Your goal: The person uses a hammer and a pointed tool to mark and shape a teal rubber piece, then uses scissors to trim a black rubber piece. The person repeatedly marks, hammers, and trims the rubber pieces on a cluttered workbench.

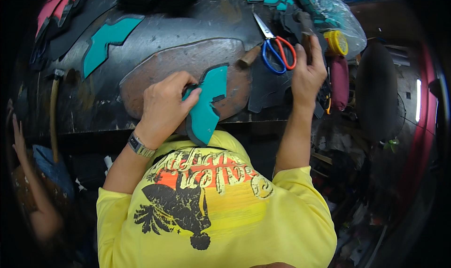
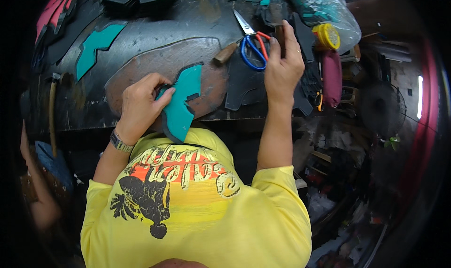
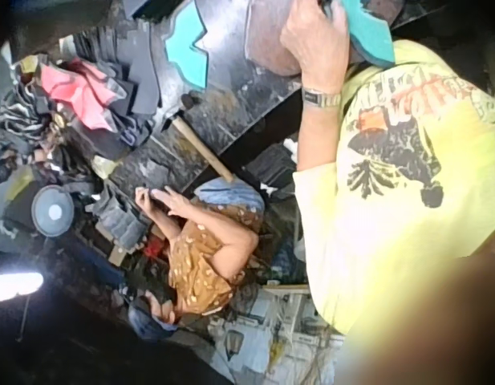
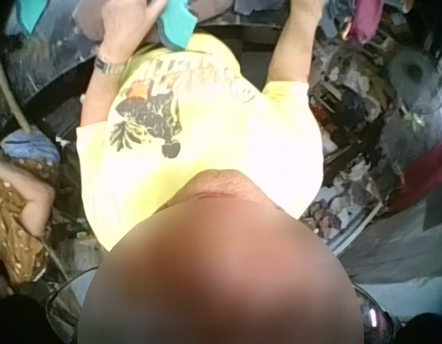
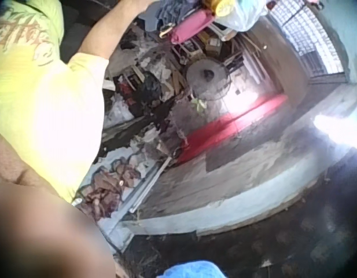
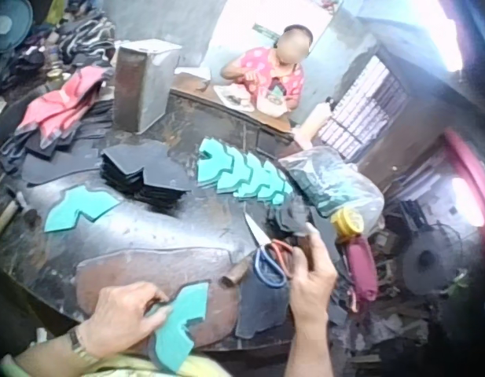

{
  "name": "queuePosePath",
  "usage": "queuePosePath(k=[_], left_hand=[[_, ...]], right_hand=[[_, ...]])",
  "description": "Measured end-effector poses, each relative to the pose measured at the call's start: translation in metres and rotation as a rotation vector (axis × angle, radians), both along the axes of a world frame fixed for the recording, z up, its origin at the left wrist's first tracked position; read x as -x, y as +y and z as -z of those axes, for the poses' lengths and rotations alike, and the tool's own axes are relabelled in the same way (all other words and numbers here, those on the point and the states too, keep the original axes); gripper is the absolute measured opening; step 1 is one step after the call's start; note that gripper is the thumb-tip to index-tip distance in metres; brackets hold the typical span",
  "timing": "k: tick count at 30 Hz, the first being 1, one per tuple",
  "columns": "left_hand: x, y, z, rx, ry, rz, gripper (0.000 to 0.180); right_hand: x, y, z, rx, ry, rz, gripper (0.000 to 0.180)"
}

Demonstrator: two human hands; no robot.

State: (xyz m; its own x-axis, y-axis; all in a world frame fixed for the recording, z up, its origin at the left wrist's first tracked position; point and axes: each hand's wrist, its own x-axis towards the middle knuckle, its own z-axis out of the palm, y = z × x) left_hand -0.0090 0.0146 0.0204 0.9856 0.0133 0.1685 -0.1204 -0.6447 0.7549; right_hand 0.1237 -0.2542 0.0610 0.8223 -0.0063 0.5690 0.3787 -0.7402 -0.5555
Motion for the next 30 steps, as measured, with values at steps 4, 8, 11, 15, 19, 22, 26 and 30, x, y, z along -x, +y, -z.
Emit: queuePosePath(k=[4, 8, 11, 15, 19, 22, 26, 30], left_hand=[[-0.001, -0.001, 0.003, 0.014, -0.043, -0.002, 0.017], [0.0, 0.0, 0.0, -0.019, -0.027, -0.006, 0.018], [0.002, 0.006, -0.004, -0.008, 0.065, 0.011, 0.017], [0.002, 0.007, -0.003, 0.063, 0.079, 0.043, 0.016], [0.001, 0.005, 0.003, 0.044, -0.083, 0.103, 0.016], [0.003, 0.006, 0.006, -0.038, -0.168, 0.174, 0.018], [0.007, 0.006, 0.007, -0.056, -0.218, 0.2, 0.022], [0.007, 0.006, 0.005, -0.061, -0.213, 0.223, 0.024]], right_hand=[[0.071, 0.02, -0.007, -0.21, 0.434, -0.3, 0.039], [0.105, 0.044, 0.01, 0.121, 0.512, -0.434, 0.042], [0.109, 0.046, 0.014, 0.068, 0.531, -0.438, 0.044], [0.109, 0.043, 0.016, 0.004, 0.541, -0.486, 0.046], [0.11, 0.041, 0.02, -0.034, 0.564, -0.478, 0.039], [0.107, 0.038, 0.018, -0.058, 0.611, -0.511, 0.045], [0.108, 0.032, 0.009, -0.1, 0.56, -0.498, 0.042], [0.112, 0.034, 0.011, -0.309, 0.454, -0.591, 0.044]])
